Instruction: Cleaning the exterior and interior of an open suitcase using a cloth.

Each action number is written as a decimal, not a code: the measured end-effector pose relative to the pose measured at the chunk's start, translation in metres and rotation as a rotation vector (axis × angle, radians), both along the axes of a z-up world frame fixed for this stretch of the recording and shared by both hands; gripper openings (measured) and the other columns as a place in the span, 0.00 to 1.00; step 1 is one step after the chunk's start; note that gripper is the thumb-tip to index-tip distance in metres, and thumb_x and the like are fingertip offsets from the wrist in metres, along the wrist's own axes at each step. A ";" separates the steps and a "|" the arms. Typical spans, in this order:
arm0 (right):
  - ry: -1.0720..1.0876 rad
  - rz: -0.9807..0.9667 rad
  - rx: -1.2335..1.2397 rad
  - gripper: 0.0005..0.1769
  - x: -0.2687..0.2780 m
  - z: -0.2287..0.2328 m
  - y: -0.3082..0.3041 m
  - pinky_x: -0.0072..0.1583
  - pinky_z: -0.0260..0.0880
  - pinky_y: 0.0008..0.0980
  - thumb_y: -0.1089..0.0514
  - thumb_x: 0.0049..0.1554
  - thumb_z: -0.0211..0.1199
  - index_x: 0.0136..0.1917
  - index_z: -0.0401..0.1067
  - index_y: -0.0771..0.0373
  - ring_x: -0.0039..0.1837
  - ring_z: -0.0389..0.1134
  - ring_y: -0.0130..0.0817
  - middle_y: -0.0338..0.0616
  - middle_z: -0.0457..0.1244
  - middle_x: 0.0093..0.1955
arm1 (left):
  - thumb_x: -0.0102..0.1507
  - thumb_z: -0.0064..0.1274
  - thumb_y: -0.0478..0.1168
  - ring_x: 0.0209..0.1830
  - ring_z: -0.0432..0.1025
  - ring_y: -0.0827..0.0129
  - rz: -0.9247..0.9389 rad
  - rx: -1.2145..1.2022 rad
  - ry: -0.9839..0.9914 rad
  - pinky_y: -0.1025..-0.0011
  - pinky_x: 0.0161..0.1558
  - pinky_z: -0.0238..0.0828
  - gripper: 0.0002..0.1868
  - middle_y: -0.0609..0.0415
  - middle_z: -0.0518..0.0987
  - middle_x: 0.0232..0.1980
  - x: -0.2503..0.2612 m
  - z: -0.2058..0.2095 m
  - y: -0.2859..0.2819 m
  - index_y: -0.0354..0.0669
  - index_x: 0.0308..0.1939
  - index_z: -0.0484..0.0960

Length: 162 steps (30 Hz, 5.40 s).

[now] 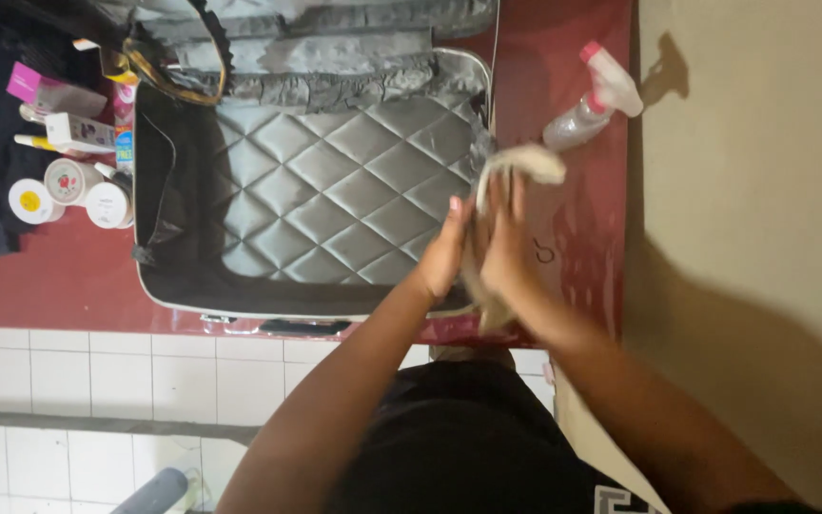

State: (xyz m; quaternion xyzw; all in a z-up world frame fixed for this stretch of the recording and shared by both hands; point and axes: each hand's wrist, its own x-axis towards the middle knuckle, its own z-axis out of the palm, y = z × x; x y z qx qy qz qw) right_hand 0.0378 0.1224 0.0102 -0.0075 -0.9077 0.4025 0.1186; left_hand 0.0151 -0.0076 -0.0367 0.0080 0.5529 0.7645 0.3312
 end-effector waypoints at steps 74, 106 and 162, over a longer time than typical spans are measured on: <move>0.005 0.037 0.184 0.25 0.140 0.041 -0.281 0.81 0.39 0.59 0.58 0.68 0.48 0.78 0.64 0.55 0.86 0.44 0.55 0.51 0.48 0.85 | 0.60 0.12 0.81 0.65 0.67 0.65 -0.052 0.074 -0.636 0.64 0.60 0.59 0.55 0.54 0.74 0.68 0.108 0.059 -0.317 0.49 0.75 0.61; 0.083 0.385 0.424 0.23 0.052 0.049 -0.408 0.72 0.52 0.51 0.53 0.63 0.53 0.69 0.69 0.62 0.73 0.61 0.48 0.51 0.63 0.72 | 0.60 0.18 0.79 0.80 0.52 0.54 0.467 0.267 -0.481 0.53 0.75 0.46 0.54 0.47 0.57 0.81 0.084 0.084 -0.412 0.49 0.81 0.46; 0.003 0.237 0.379 0.15 0.045 0.047 -0.409 0.56 0.66 0.52 0.50 0.55 0.64 0.50 0.74 0.62 0.53 0.70 0.51 0.49 0.69 0.48 | 0.60 0.56 0.50 0.82 0.37 0.43 -0.156 -1.509 0.686 0.43 0.74 0.42 0.49 0.38 0.45 0.82 0.096 0.141 -0.442 0.36 0.78 0.50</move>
